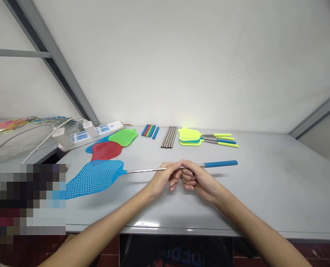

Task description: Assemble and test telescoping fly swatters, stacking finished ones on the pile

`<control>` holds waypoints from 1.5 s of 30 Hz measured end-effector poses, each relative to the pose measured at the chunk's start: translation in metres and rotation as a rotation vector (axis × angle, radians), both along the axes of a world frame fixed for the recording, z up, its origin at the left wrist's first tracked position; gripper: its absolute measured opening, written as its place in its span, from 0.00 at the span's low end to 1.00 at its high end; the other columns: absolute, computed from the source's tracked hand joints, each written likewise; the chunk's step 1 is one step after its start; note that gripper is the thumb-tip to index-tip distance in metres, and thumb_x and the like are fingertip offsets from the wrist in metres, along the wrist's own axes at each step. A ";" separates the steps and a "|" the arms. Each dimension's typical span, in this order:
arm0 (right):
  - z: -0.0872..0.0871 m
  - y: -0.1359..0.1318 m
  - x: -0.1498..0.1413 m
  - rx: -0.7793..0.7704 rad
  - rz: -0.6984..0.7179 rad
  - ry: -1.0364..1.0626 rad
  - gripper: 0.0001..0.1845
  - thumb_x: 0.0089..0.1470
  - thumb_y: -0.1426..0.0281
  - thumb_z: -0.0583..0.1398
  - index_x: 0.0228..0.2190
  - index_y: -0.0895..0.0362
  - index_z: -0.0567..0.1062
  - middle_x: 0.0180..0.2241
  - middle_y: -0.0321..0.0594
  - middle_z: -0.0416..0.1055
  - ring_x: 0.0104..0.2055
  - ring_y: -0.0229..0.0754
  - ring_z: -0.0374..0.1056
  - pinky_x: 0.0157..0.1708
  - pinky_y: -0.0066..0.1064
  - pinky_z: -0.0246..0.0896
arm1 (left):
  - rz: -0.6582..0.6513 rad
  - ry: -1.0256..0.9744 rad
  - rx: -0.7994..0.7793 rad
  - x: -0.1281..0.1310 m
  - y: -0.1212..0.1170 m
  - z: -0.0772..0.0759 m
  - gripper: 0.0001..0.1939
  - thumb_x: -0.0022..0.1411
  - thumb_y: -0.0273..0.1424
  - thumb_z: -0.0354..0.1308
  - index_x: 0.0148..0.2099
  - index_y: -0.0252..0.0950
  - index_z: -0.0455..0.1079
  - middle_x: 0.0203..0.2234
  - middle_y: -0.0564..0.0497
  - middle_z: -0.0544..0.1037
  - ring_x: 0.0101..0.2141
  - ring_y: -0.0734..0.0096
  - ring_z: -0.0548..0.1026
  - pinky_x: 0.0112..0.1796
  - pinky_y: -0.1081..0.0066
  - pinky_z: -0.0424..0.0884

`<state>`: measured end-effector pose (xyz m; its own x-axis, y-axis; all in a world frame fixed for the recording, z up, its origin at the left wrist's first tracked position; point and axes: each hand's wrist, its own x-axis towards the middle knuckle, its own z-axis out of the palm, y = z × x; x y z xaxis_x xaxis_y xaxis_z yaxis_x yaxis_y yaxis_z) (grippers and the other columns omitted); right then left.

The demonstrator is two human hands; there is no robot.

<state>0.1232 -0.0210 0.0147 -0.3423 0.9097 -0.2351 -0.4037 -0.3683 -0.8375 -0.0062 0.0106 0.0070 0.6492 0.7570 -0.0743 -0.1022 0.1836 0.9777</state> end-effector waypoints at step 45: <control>-0.010 0.004 0.004 -0.065 -0.031 -0.035 0.21 0.45 0.60 0.55 0.14 0.57 0.52 0.13 0.27 0.40 0.15 0.29 0.35 0.15 0.24 0.36 | -0.017 0.002 -0.162 -0.001 0.000 0.003 0.17 0.56 0.37 0.44 0.19 0.35 0.51 0.09 0.60 0.52 0.13 0.82 0.54 0.17 0.78 0.53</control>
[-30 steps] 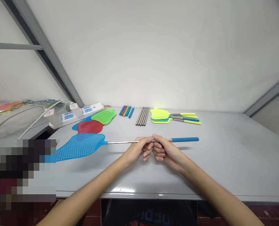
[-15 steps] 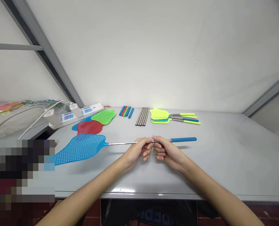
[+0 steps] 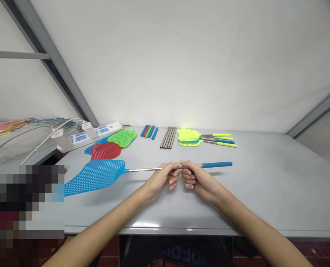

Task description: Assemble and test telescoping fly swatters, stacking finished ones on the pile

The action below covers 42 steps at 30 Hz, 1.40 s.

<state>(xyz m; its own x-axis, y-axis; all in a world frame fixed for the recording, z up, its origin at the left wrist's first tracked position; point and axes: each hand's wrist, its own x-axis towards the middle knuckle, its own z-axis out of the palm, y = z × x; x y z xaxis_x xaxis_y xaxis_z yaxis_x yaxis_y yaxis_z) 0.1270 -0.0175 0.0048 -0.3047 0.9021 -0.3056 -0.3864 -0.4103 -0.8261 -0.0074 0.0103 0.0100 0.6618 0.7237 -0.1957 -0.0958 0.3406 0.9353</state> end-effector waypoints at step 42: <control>0.010 0.008 0.007 0.075 -0.117 0.024 0.18 0.43 0.68 0.55 0.12 0.56 0.51 0.13 0.26 0.36 0.15 0.29 0.32 0.13 0.25 0.34 | -0.015 0.037 -0.048 -0.014 0.016 0.012 0.21 0.54 0.37 0.46 0.15 0.37 0.43 0.06 0.60 0.46 0.10 0.82 0.51 0.16 0.75 0.50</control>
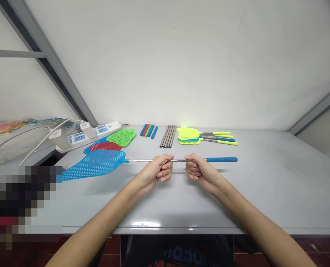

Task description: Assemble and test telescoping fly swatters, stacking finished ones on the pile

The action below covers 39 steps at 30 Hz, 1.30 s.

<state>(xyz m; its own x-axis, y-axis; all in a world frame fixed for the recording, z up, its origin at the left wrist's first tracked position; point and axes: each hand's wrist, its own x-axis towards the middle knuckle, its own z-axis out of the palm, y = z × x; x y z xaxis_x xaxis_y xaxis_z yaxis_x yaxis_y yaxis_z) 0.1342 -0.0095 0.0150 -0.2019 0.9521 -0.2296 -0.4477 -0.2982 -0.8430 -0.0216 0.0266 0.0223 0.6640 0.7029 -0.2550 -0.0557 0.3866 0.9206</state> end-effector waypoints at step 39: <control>0.005 0.003 0.009 0.011 -0.054 -0.016 0.20 0.44 0.70 0.55 0.12 0.56 0.49 0.14 0.26 0.35 0.16 0.29 0.32 0.14 0.25 0.34 | 0.058 -0.006 -0.005 -0.008 0.003 0.009 0.20 0.55 0.34 0.46 0.15 0.36 0.45 0.06 0.61 0.45 0.10 0.82 0.49 0.16 0.75 0.47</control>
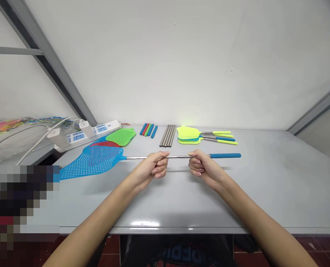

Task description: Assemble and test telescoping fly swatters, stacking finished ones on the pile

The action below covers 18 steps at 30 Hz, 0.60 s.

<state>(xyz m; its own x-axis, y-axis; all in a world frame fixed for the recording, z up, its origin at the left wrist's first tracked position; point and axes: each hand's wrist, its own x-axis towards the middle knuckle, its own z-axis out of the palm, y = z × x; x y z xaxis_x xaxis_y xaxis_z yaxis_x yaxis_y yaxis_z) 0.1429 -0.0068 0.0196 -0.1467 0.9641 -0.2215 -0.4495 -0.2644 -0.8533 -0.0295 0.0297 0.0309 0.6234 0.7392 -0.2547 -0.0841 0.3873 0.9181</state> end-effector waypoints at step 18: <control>0.001 0.001 0.002 0.011 -0.016 -0.006 0.20 0.44 0.70 0.54 0.12 0.56 0.48 0.13 0.26 0.35 0.16 0.29 0.32 0.14 0.24 0.34 | 0.016 0.001 0.015 0.000 0.001 -0.001 0.20 0.55 0.35 0.46 0.16 0.36 0.46 0.06 0.61 0.46 0.10 0.81 0.50 0.17 0.76 0.49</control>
<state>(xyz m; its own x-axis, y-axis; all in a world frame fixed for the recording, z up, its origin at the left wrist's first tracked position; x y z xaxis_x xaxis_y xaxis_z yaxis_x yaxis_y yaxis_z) 0.1451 -0.0062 0.0201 -0.1300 0.9687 -0.2113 -0.4480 -0.2475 -0.8591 -0.0291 0.0307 0.0301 0.6115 0.7526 -0.2441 -0.0892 0.3721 0.9239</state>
